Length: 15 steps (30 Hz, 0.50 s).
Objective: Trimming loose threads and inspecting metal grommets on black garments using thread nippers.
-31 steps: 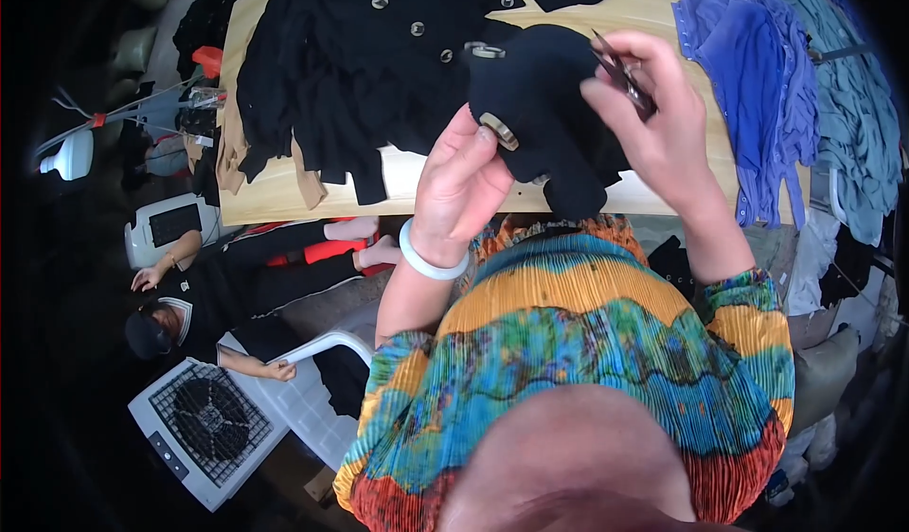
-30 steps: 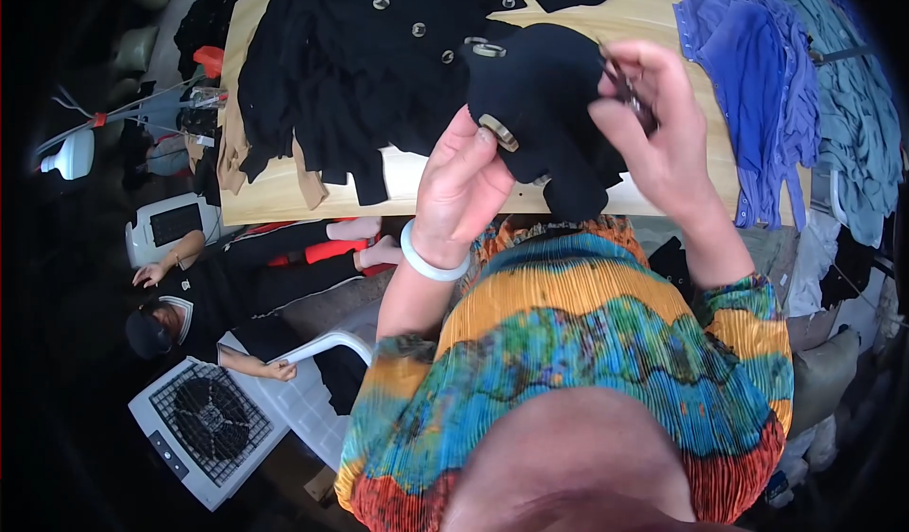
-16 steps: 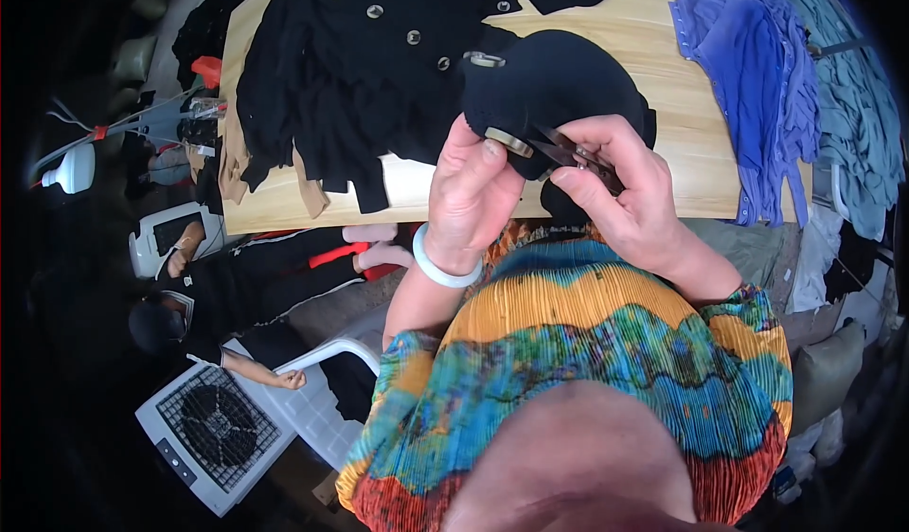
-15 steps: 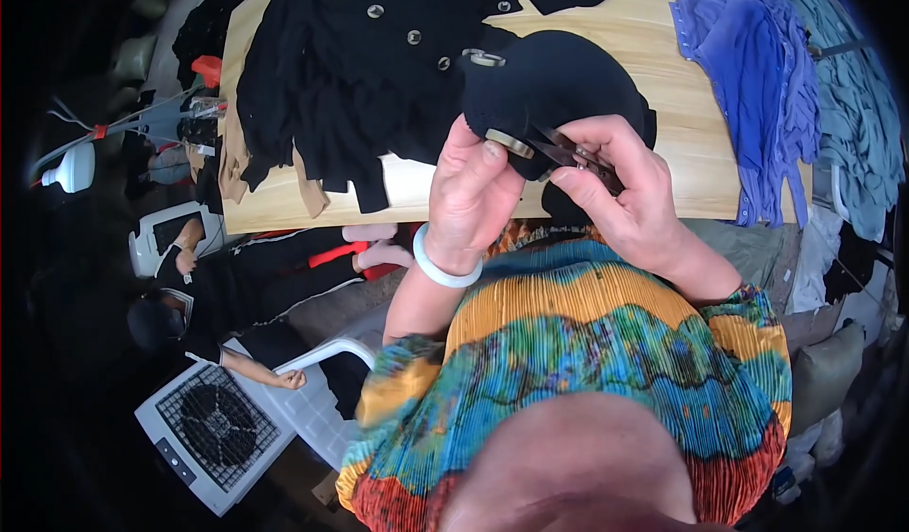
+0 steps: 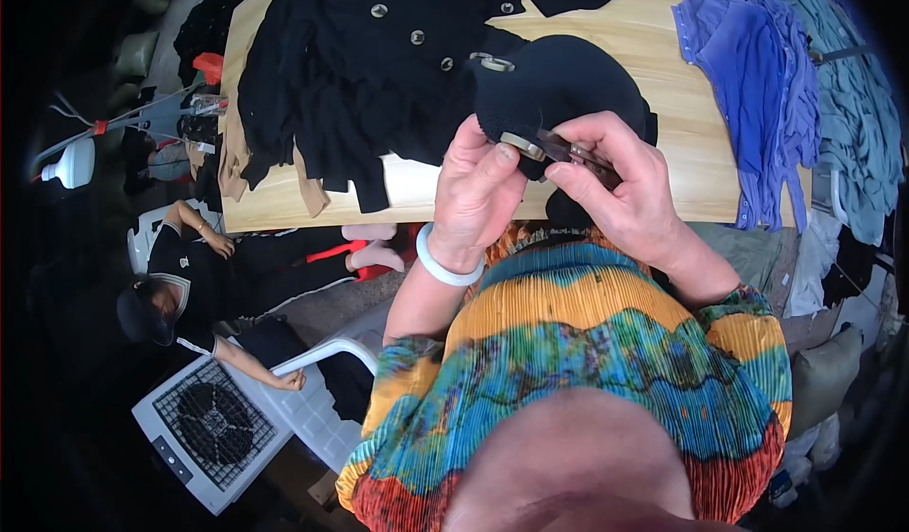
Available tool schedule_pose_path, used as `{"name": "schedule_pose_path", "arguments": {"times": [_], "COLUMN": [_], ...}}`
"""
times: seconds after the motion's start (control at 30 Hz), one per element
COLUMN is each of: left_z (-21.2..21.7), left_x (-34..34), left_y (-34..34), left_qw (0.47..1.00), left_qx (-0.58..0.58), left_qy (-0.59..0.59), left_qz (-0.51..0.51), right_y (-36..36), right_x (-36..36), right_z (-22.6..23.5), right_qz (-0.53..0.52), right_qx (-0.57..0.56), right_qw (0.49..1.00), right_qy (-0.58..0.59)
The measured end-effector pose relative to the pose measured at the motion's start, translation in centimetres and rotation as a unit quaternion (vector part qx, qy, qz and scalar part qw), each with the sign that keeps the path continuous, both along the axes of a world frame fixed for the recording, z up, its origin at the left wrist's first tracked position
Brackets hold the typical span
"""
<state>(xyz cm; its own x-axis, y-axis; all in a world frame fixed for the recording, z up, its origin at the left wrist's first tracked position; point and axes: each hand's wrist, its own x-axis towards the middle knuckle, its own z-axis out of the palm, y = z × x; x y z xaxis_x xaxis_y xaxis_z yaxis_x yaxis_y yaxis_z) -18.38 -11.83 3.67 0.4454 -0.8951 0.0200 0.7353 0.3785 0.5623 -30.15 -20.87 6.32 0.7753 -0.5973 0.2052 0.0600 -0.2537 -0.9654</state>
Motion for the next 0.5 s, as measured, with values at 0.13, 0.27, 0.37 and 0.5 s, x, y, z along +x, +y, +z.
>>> {"name": "schedule_pose_path", "arguments": {"times": [0.13, 0.27, 0.37, 0.5], "left_z": [-0.3, -0.1, 0.1, 0.7], "left_x": [0.3, 0.4, 0.6, 1.6], "left_y": [0.0, 0.2, 0.1, 0.0], "left_qw": [1.0, 0.997, 0.994, 0.98], "left_qx": [-0.006, 0.005, 0.006, 0.058], "left_qy": [0.013, 0.06, 0.084, 0.16], "left_qz": [-0.017, -0.042, -0.069, -0.1], "right_y": [-0.1, -1.5, -2.1, -2.1], "right_x": [0.3, 0.8, 0.9, 0.8], "right_z": [0.1, -0.4, 0.5, 0.3], "right_qz": [-0.01, -0.065, -0.059, -0.022], "right_qx": [0.038, 0.079, 0.128, 0.047], "right_qw": [0.999, 0.991, 0.984, 0.995], "right_qy": [-0.017, -0.092, -0.112, -0.088]}}
